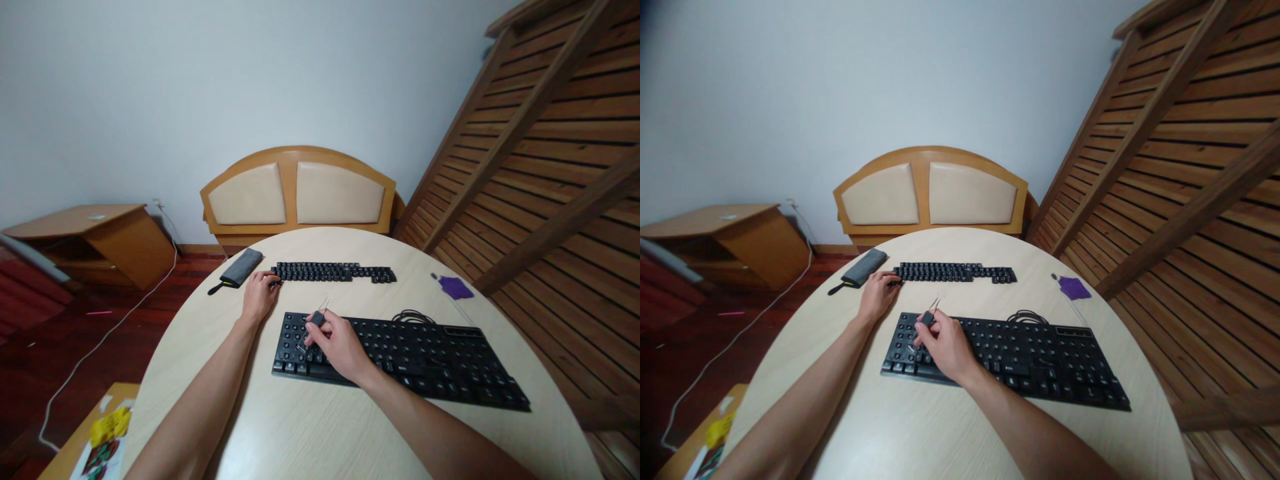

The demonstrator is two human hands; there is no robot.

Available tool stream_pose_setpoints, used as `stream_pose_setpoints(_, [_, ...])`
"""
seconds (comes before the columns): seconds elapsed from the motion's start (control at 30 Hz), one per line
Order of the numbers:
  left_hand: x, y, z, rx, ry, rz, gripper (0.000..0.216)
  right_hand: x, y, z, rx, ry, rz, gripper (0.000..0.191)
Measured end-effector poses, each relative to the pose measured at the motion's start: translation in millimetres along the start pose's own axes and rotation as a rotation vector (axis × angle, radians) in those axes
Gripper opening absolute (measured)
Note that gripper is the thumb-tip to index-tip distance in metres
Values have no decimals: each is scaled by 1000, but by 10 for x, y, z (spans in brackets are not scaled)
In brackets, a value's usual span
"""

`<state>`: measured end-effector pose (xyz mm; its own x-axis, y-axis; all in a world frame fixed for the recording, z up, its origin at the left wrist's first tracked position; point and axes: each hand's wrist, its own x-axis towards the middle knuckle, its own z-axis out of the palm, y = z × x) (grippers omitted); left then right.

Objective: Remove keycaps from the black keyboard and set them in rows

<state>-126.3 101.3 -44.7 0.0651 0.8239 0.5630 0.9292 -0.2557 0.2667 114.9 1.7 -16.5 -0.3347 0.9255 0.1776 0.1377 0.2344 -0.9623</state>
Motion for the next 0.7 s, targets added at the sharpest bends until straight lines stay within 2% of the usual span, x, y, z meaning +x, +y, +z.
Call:
stream_pose_setpoints(0.47, [-23, -44, 31, 0, 26, -7, 17, -3, 15, 5, 9, -3, -10, 19])
stream_pose_setpoints(0.7, [-32, 45, -37, -20, 16, 4, 22, 23, 71, 13, 42, 16, -21, 23])
